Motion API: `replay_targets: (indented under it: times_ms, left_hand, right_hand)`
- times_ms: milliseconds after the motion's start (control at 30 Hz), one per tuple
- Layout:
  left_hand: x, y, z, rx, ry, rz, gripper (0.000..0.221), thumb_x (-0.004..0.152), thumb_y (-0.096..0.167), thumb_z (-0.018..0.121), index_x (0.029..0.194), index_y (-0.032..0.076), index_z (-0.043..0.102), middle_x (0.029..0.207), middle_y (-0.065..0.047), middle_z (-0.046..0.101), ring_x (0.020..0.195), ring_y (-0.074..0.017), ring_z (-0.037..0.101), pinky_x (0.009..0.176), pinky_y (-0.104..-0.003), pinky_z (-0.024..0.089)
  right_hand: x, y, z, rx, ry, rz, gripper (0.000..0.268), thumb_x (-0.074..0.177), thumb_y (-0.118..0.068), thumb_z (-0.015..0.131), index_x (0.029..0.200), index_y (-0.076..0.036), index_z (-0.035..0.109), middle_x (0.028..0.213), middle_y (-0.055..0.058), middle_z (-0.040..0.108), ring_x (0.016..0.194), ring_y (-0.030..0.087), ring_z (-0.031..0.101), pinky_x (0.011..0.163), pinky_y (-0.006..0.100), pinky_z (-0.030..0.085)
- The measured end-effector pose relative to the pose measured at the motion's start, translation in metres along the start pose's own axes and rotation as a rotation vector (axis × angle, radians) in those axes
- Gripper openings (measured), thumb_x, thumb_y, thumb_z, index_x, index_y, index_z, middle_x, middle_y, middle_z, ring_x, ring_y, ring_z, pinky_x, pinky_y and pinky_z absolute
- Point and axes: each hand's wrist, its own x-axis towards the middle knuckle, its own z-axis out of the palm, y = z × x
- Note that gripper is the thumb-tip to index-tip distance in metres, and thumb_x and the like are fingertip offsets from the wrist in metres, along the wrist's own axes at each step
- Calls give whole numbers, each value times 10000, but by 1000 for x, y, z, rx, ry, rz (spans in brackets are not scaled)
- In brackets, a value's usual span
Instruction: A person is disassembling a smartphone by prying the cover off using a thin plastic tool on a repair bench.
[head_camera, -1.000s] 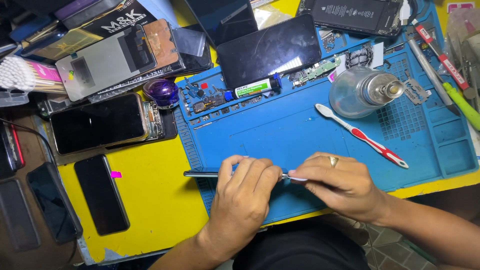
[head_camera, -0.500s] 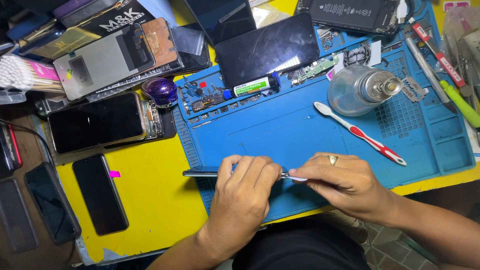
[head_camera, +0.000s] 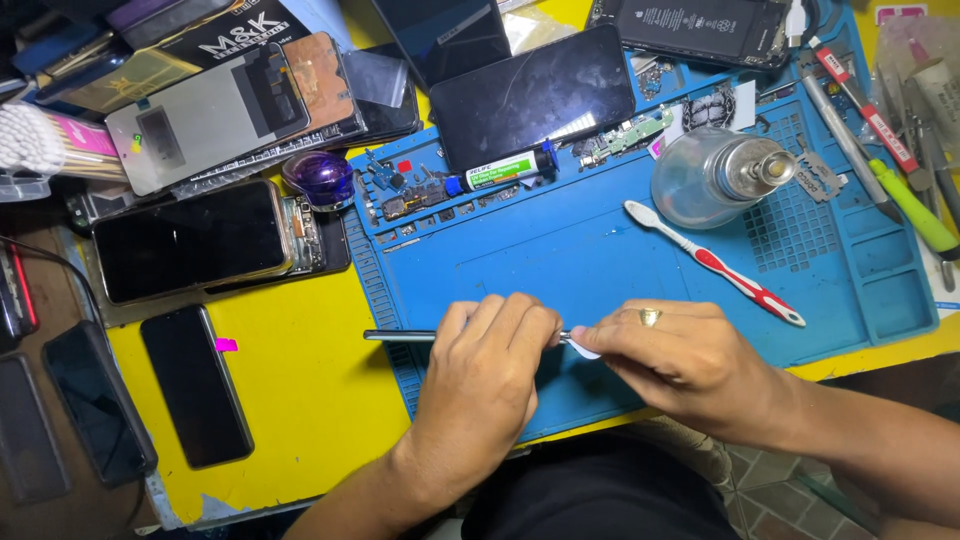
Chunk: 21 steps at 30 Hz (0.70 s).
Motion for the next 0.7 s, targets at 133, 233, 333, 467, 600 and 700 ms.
replay_targets:
  times_ms: [133,233,333,467,600,700]
  left_hand:
    - [2,-1,0,-6,-29,-25,232,800,-80,515,934,109,534,880,-51,547,772,-286,491,729,-395,357]
    - [3,-1,-1,-15,-49,-29,219,815,-74,515,929,114,523,883,-34,550,794,-278,489,721,-396,351]
    - [3,-1,-1,-14,-53,-37,210,842,-76,510,927,115,520,873,-40,536,781,-277,480,715,-395,344]
    - [3,0,-1,-3,-55,-32,193,839,-62,510,918,114,519,870,-34,540,784,-274,484,720,-395,350]
    - [2,1,-1,14,-39,-25,240,766,-75,486,913,113,514,874,-39,544,767,-274,483,712,-385,348]
    - [2,2,-1,14,-35,-20,211,797,-61,500,917,110,528,908,-33,576,785,-266,501,728,-381,358]
  right_hand:
    - [1,4,2,57,21,-5,67,907,48,686,967,54,655,742,100,655,686,224,716,681,303,618]
    - [-6,11,8,172,78,-2,141,868,68,717,1008,70,696,782,112,710,706,215,744,695,293,649]
    - [-15,17,14,214,119,60,191,858,94,715,1041,42,714,838,103,754,714,205,753,704,272,655]
    - [-18,17,14,243,121,88,167,868,84,701,1027,38,719,809,88,731,697,205,733,690,279,631]
    - [-16,16,11,243,112,63,171,875,75,701,1040,34,722,815,87,736,698,202,737,687,282,636]
    - [-16,13,12,240,140,59,181,856,109,707,1019,31,714,740,75,657,635,198,666,660,288,596]
